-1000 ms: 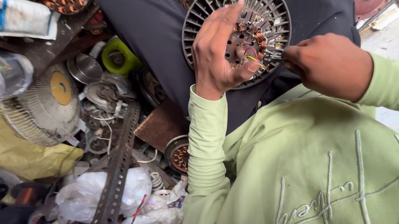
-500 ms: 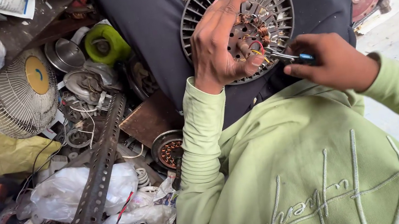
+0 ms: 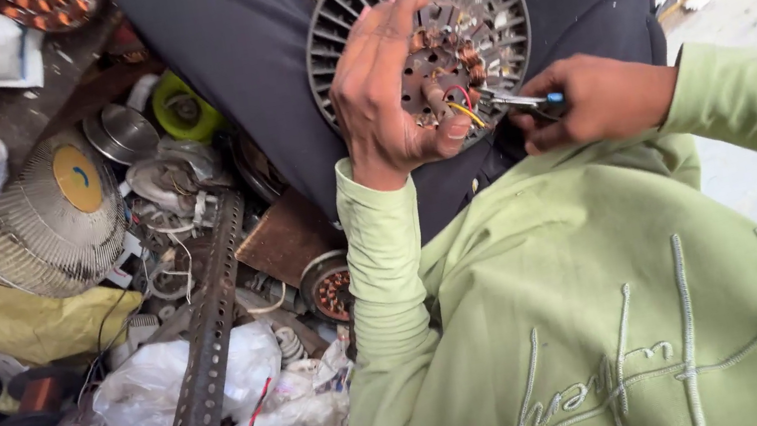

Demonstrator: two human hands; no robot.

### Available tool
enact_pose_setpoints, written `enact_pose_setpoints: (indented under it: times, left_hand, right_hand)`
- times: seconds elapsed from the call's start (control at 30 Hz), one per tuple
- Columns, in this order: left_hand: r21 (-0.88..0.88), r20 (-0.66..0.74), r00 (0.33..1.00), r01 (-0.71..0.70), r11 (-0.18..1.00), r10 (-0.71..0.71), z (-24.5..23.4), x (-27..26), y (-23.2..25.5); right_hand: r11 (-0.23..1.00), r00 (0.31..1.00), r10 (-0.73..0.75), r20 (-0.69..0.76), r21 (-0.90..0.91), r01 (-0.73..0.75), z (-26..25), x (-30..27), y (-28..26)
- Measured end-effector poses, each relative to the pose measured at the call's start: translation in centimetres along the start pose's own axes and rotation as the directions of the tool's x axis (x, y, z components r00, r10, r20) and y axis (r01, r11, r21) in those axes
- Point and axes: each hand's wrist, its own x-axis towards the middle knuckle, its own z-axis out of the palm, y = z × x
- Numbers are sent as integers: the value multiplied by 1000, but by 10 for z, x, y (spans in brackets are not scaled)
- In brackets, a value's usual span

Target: The recorder is repairing the internal components of a fan motor using pliers.

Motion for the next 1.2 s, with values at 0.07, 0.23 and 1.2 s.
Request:
enact_pose_setpoints:
  times: [0.07,0.23,1.2]
  left_hand:
    - [15,3,1000,-27,1000,27,1,2,0]
    - [17,33,999,-27,999,27,-1,6,4]
    - [-27,-92,995,43,999,-46,4,1,16]
  right_hand:
    - [986,997,-20,-79,-168,6,3,-2,-8]
    - [970,961,-118,-249,-234,59,20,-3,0]
    - [720,845,-402,-354,-692,52,14,-17,0]
